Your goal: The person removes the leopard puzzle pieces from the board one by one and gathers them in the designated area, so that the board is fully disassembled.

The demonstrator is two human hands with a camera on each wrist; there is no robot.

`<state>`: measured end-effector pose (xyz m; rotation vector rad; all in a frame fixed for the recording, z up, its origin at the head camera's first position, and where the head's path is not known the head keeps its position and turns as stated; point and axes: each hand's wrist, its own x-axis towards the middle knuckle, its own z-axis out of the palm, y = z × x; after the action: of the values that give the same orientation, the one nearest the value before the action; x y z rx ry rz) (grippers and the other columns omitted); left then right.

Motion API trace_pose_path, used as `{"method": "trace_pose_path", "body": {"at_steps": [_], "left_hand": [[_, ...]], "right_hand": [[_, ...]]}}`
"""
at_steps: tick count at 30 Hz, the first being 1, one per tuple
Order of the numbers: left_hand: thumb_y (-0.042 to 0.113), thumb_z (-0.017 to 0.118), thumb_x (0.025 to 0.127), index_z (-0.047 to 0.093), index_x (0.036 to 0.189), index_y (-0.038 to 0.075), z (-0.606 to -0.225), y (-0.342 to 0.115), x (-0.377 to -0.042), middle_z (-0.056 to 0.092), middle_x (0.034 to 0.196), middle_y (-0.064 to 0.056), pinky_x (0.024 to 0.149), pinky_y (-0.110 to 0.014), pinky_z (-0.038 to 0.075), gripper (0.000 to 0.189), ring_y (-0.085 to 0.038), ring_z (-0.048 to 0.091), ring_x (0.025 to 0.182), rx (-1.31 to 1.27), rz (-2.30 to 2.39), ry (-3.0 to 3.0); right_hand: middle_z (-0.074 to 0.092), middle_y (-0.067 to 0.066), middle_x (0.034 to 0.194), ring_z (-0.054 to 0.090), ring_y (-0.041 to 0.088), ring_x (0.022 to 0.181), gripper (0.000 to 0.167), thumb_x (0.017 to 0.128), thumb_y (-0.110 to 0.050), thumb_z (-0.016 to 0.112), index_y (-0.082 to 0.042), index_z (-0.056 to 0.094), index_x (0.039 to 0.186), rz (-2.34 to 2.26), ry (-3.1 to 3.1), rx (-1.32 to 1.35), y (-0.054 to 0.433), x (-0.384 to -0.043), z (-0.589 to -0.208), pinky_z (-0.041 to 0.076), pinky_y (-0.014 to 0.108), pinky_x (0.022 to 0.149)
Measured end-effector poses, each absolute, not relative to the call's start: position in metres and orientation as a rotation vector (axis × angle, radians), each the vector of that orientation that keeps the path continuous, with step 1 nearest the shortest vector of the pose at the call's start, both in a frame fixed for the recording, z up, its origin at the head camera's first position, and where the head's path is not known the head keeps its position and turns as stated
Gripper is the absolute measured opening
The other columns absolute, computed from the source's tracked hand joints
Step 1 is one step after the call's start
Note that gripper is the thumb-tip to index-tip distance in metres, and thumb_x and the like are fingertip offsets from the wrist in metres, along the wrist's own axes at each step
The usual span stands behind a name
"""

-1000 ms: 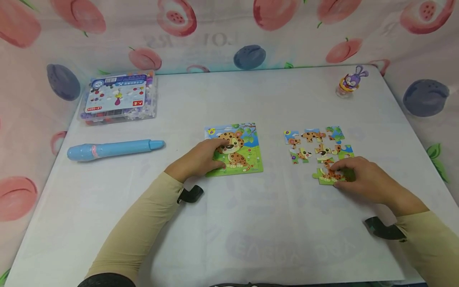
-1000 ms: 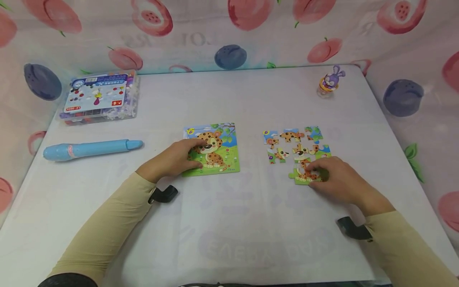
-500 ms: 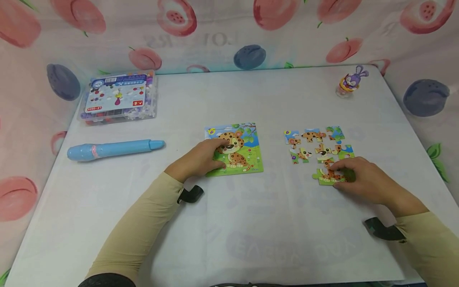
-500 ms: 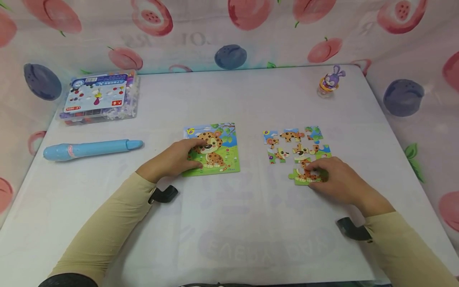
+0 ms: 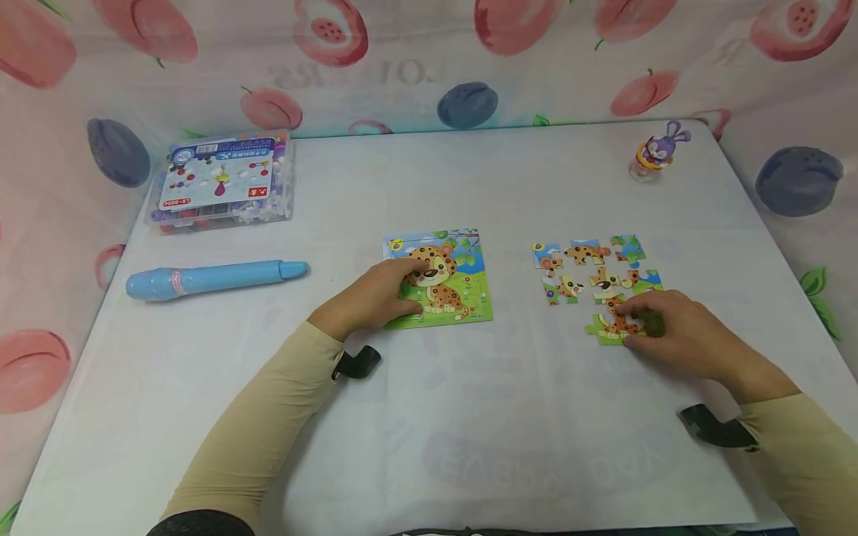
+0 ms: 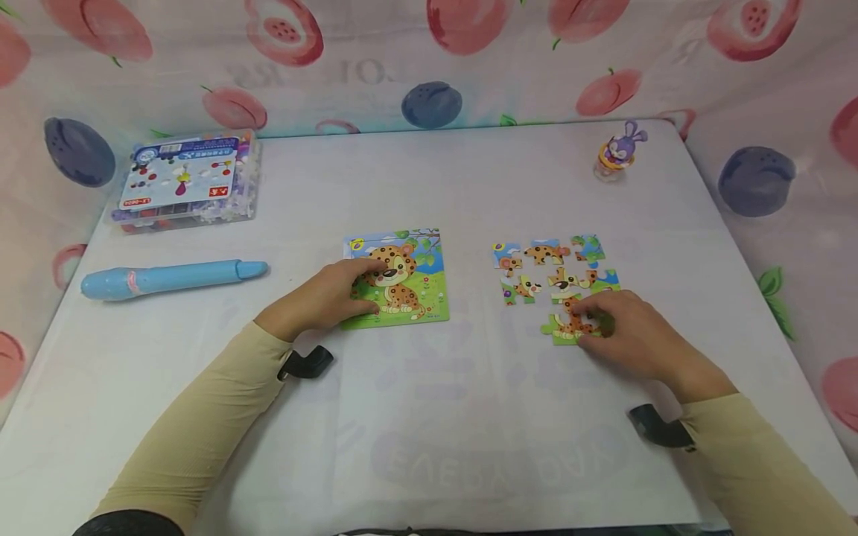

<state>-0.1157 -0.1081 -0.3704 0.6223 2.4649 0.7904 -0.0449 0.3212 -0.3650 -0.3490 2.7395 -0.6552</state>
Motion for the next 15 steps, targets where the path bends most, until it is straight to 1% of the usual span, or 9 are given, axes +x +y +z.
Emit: {"method": "trace_pose_path", "body": {"at_steps": [8, 12, 15], "left_hand": [[0.016, 0.075, 0.092, 0.043, 0.15, 0.005, -0.371, -0.1079, -0.116, 0.046, 0.15, -0.014, 0.115, -0.042, 0.032, 0.068, -0.03, 0.038, 0.141, 0.622, 0.786, 2.466], [0.016, 0.075, 0.092, 0.043, 0.15, 0.005, -0.3704, -0.1078, -0.1156, 0.046, 0.15, -0.014, 0.115, -0.042, 0.032, 0.068, -0.03, 0.038, 0.14, 0.62, 0.789, 2.465], [0.016, 0.075, 0.092, 0.043, 0.15, 0.005, -0.3702, -0.1077, -0.1155, 0.046, 0.15, -0.014, 0.115, -0.042, 0.032, 0.067, -0.03, 0.038, 0.14, 0.62, 0.787, 2.465]], "right_hand": [[0.061, 0.024, 0.124, 0.048, 0.044, 0.117, 0.041, 0.084, -0.013, 0.081, 0.0, 0.068, 0.121, -0.671, 2.736, -0.345, 0.3193, -0.0451, -0.3667, 0.039, 0.062, 0.094], [0.062, 0.022, 0.122, 0.049, 0.041, 0.115, 0.041, 0.084, -0.013, 0.081, -0.001, 0.067, 0.12, -0.669, 2.756, -0.362, 0.3177, -0.0445, -0.3673, 0.04, 0.06, 0.093], [0.063, 0.019, 0.119, 0.052, 0.037, 0.11, 0.041, 0.082, -0.012, 0.083, -0.001, 0.067, 0.119, -0.678, 2.787, -0.402, 0.3171, -0.0438, -0.3685, 0.042, 0.056, 0.091]]}}
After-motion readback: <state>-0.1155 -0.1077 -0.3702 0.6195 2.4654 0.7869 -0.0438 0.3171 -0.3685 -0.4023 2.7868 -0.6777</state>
